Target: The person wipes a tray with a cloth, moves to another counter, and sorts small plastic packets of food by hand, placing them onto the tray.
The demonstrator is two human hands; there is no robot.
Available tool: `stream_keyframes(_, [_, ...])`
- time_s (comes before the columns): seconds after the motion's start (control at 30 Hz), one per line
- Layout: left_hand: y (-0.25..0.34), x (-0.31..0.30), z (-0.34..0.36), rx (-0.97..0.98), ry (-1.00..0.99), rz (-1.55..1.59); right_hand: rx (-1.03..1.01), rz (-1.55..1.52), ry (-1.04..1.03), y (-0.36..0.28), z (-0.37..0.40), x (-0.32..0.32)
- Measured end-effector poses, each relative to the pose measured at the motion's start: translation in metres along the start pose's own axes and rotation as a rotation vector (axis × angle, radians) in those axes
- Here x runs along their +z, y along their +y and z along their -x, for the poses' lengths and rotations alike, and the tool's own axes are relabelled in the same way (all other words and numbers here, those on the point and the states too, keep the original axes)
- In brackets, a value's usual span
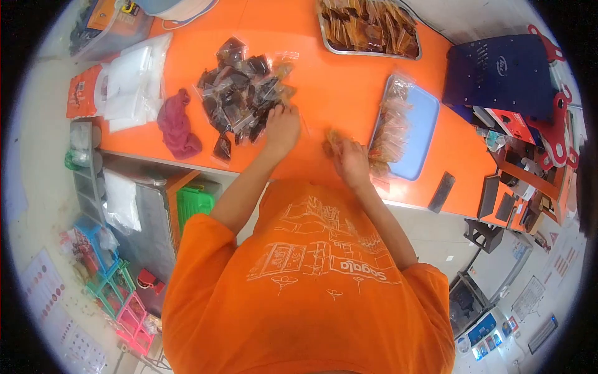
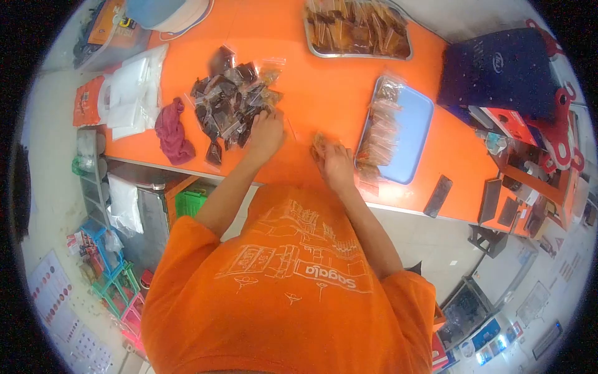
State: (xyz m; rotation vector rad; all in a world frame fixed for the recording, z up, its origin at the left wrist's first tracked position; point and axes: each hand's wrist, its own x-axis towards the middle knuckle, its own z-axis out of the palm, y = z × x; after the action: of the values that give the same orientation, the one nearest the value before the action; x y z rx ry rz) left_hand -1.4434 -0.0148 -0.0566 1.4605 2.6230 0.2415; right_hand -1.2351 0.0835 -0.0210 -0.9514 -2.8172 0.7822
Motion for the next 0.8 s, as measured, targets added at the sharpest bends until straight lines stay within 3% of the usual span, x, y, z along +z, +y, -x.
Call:
stream_keyframes(0.03, [-0.001, -0.003, -0.001, 0.014, -0.089, 0.029, 0.003, -0.002, 0.003, -0.002, -0.003, -0.002])
stream_keyframes(0.07, [-0.003, -0.006, -0.001, 0.029, -0.178, 0.056, 0.132, -0.093, -0.109, -0.002, -0.006, -0.004])
stream_keyframes(0.1, [-0.004, -0.009, -0.002, 0.034, -0.180, 0.055, 0.262, -0.185, -0.221, -0.005, -0.009, -0.010])
stream_keyframes(0.13, [-0.005, -0.011, -0.002, 0.028, -0.168, 0.097, 0.266, -0.185, -0.220, -0.007, -0.009, -0.017])
stream_keyframes(0.2, [-0.006, -0.016, -0.002, 0.019, -0.159, 0.140, 0.098, -0.095, -0.217, -0.010, -0.006, -0.027])
stream_keyframes(0.3, [-0.007, -0.023, 0.000, -0.097, -0.315, 0.398, -0.058, -0.031, -0.241, -0.007, 0.000, -0.032])
stream_keyframes(0.33, [-0.005, -0.025, 0.004, -0.090, -0.242, 0.544, -0.056, -0.030, -0.241, -0.010, 0.001, -0.034])
stream_keyframes(0.4, [0.003, -0.031, 0.013, -0.083, -0.164, 0.691, -0.248, -0.078, -0.061, -0.021, 0.001, -0.039])
stream_keyframes(0.47, [0.013, -0.039, 0.019, 0.097, -0.156, 0.942, -0.249, -0.058, -0.007, -0.029, -0.005, -0.040])
stream_keyframes(0.57, [0.007, -0.036, 0.012, 0.171, -0.268, 0.938, -0.274, -0.035, 0.057, -0.028, -0.020, -0.033])
stream_keyframes(0.7, [-0.006, -0.037, -0.031, 0.348, -0.238, 0.872, -0.338, 0.023, 0.015, -0.011, -0.040, -0.019])
stream_keyframes(0.77, [-0.020, -0.025, -0.065, 0.509, -0.436, 0.724, -0.365, 0.044, 0.083, -0.013, -0.056, -0.024])
stream_keyframes(0.8, [-0.019, -0.029, -0.075, 0.511, -0.430, 0.722, -0.386, 0.061, 0.144, -0.014, -0.062, -0.025])
